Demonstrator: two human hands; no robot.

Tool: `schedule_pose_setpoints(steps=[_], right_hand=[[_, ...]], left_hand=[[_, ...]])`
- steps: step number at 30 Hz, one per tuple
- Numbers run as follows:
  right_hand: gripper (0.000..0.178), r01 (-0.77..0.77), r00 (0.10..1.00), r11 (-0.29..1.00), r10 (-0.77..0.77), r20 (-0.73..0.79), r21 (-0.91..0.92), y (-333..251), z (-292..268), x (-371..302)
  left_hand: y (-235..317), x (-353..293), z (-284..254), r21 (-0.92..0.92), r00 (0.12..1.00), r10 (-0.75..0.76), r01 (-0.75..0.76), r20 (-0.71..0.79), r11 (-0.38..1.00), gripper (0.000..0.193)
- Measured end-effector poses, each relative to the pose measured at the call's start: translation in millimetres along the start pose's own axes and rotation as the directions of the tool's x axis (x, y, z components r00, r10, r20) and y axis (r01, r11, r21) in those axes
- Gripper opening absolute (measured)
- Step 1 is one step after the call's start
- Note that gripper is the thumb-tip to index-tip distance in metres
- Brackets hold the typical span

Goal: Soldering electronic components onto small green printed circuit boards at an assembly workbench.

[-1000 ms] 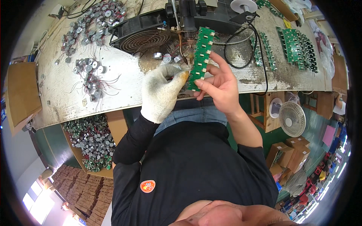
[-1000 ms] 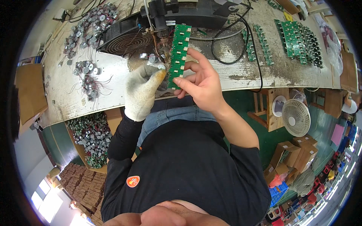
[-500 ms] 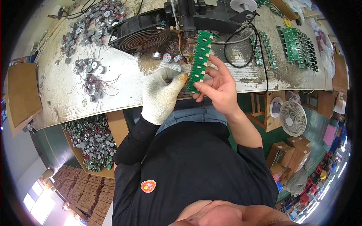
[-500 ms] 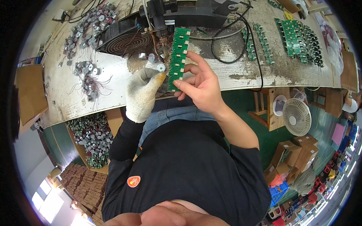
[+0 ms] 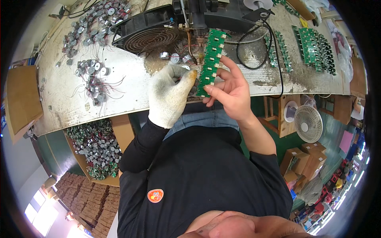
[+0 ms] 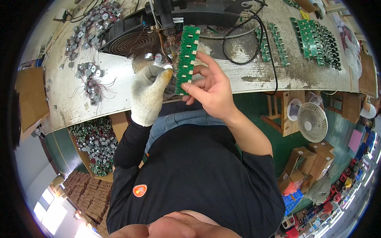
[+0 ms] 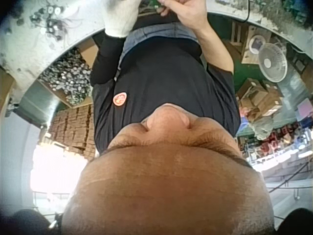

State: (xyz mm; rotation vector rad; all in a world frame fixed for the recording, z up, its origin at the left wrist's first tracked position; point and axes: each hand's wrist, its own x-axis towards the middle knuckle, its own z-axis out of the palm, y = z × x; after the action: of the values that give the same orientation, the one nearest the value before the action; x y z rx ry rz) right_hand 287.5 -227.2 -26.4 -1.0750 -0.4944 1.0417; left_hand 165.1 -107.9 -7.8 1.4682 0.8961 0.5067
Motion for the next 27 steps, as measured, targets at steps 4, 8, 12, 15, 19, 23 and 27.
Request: schedule_pose_setpoints(steps=[4, 8, 12, 15, 19, 23, 27], right_hand=[[0.073, -0.004, 1.000, 1.000, 0.004, 0.002, 0.006, -2, 1, 1], [0.073, 0.003, 1.000, 1.000, -0.003, -0.003, 0.005, -4, 1, 1], [0.073, -0.001, 1.000, 1.000, 0.001, 0.004, -0.005, -3, 0, 0], [0.073, -0.005, 1.000, 1.000, 0.005, -0.003, -0.011, -1, -2, -1], [0.071, 0.002, 1.000, 0.999, -0.002, -0.006, -0.035, 2, -3, -1], [0.071, 0.011, 1.000, 0.999, -0.011, 0.001, -0.043, 1, -1, 2], [0.072, -0.006, 1.000, 1.000, 0.006, -0.016, -0.031, -1, 4, 2]], left_hand=[[-1, 2, 0, 0.082, 0.999, 0.034, -0.032, -0.021, 0.996, 0.021], [4, 1, -3, 0.087, 0.998, -0.039, 0.034, 0.054, 0.996, 0.019], [0, 0, 2, 0.052, 0.998, 0.046, -0.044, -0.040, 0.998, 0.022], [-8, 1, 3, 0.102, 0.999, 0.047, -0.045, -0.019, 0.994, 0.022], [-9, 0, 4, 0.051, 0.998, 0.064, -0.062, -0.025, 0.997, 0.023], [-8, 3, 1, 0.091, 0.996, 0.080, -0.078, -0.025, 0.993, 0.022], [4, -3, -5, 0.062, 0.997, 0.074, -0.074, -0.003, 0.995, 0.023]])
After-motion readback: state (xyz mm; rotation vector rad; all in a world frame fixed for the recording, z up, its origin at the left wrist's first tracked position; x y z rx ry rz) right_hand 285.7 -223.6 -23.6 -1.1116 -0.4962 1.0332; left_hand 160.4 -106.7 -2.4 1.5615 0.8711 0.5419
